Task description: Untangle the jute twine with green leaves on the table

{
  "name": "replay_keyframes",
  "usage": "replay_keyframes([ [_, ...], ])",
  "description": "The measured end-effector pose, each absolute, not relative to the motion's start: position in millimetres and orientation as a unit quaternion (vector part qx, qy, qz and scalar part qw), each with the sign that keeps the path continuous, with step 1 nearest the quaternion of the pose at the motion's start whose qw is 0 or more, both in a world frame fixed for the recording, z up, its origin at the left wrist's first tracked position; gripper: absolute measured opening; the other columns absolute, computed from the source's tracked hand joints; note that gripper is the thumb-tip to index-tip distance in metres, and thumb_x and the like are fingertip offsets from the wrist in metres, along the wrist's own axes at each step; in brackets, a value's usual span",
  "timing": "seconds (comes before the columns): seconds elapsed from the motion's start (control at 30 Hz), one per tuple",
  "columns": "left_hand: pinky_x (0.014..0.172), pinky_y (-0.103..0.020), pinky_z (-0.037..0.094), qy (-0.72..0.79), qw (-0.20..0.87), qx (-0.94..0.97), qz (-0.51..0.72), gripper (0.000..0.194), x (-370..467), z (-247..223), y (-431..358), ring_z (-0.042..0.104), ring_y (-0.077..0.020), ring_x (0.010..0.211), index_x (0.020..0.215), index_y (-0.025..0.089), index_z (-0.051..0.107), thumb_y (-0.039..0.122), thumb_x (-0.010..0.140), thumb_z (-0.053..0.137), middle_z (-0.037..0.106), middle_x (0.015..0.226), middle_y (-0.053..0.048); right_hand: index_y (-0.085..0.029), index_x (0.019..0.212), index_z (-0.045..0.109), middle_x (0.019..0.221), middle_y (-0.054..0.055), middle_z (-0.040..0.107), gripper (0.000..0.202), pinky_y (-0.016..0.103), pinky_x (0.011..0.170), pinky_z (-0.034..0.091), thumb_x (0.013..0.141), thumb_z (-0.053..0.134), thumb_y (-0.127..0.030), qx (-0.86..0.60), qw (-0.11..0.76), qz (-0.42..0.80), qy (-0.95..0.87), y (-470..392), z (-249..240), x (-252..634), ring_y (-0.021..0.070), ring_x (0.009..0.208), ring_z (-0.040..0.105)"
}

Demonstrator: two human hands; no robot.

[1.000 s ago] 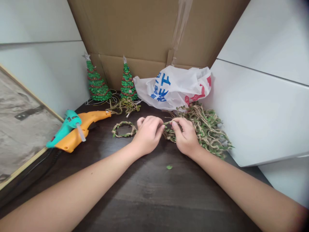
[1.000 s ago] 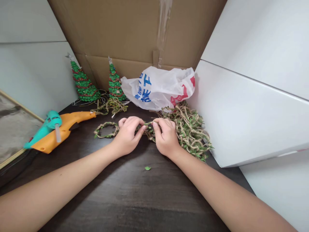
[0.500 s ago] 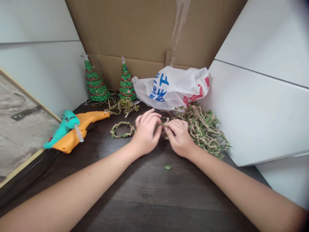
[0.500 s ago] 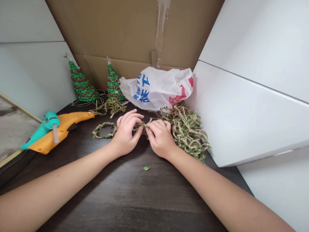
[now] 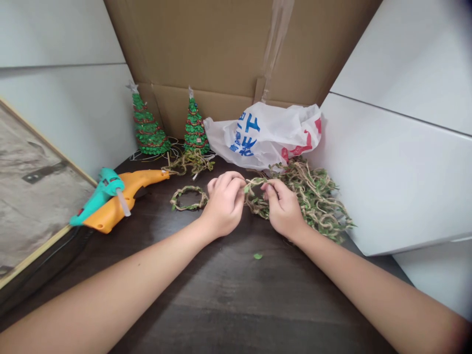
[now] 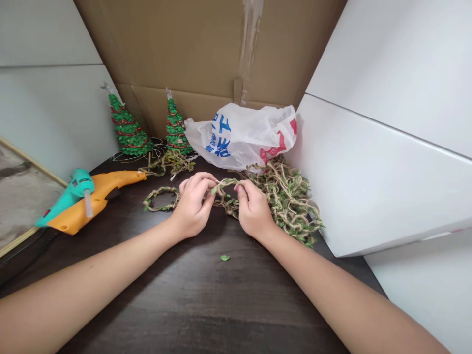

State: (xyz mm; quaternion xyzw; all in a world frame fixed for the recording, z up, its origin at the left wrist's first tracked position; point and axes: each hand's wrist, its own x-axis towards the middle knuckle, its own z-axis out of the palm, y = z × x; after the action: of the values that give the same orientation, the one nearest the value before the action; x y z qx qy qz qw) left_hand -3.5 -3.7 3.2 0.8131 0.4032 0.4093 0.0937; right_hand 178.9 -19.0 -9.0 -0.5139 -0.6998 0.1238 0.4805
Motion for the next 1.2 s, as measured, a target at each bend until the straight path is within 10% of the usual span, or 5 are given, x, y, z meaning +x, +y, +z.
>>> replay_keyframes([
  [0.37, 0.102, -0.039, 0.029, 0.372, 0.104, 0.826, 0.41, 0.022, -6.7, 4.4, -6.3, 0.054, -0.0214, 0.119, 0.118, 0.02, 0.053, 0.031, 0.101, 0.043, 0.062, 0.122, -0.007, -0.022, 0.103, 0.064, 0.091, 0.003, 0.068, 0.021, 0.037, 0.088, 0.041, 0.101, 0.044, -0.026, -0.478, 0.39, 0.042, -0.786, -21.1, -8.5, 177.2, 0.0181, 0.088, 0.063],
  [1.2, 0.086, -0.041, 0.027, 0.462, 0.009, 0.824, 0.327, 0.024, -2.9, 4.5, -4.6, 0.055, -0.022, 0.1, 0.091, 0.021, 0.06, 0.03, 0.103, 0.041, 0.066, 0.1, -0.003, -0.021, 0.109, 0.065, 0.104, 0.004, 0.073, 0.021, 0.038, 0.093, 0.041, 0.101, 0.049, -0.031, -0.496, 0.418, 0.01, -0.761, -22.4, -7.9, 176.1, 0.0188, 0.097, 0.066],
])
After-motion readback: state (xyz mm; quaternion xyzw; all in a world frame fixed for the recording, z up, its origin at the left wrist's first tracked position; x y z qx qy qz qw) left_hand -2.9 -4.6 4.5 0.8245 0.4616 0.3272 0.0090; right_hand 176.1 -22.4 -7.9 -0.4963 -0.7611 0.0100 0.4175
